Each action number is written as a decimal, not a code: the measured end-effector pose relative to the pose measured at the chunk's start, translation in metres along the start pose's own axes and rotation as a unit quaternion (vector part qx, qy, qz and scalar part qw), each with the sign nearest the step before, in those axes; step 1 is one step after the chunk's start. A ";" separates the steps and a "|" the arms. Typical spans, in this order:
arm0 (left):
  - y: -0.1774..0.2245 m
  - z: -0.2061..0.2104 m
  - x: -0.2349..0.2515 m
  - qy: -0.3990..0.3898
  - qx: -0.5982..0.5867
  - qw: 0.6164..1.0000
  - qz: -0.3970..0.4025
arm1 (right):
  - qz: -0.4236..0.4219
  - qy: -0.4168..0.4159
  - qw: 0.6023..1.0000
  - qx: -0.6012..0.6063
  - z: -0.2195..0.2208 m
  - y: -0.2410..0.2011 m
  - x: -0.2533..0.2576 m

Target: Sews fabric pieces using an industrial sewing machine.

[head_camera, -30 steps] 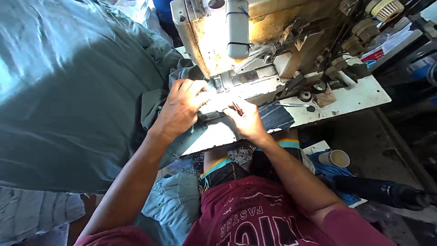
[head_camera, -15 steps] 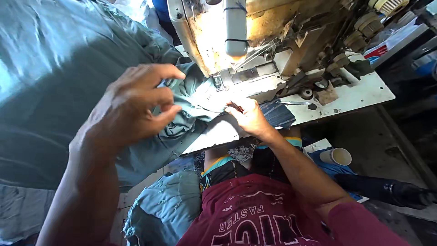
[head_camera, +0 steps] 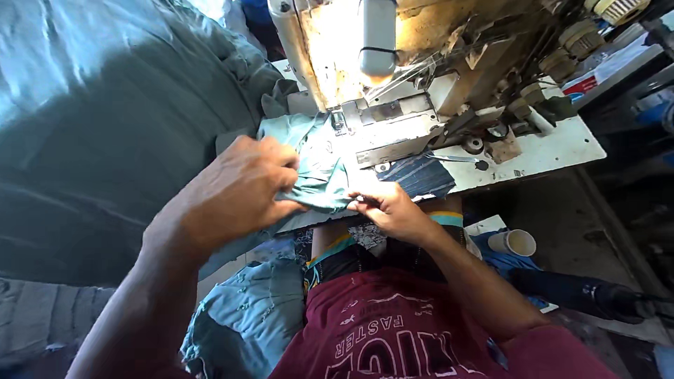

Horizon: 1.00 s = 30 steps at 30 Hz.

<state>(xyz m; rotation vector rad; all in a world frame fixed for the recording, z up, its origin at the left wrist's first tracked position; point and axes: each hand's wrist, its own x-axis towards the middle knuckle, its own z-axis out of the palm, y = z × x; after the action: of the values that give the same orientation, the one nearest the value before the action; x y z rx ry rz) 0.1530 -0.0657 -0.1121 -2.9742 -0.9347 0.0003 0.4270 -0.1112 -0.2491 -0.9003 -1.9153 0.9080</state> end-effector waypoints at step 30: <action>0.004 0.060 0.046 0.129 0.082 0.988 -0.011 | 0.052 0.178 0.981 0.064 0.016 0.011 0.005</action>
<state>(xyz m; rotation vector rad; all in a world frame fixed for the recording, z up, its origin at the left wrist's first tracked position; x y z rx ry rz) 0.1927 -0.0414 -0.1714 -2.7284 -0.8872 -0.2864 0.4141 -0.1052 -0.2632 -1.0167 -1.5003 0.8541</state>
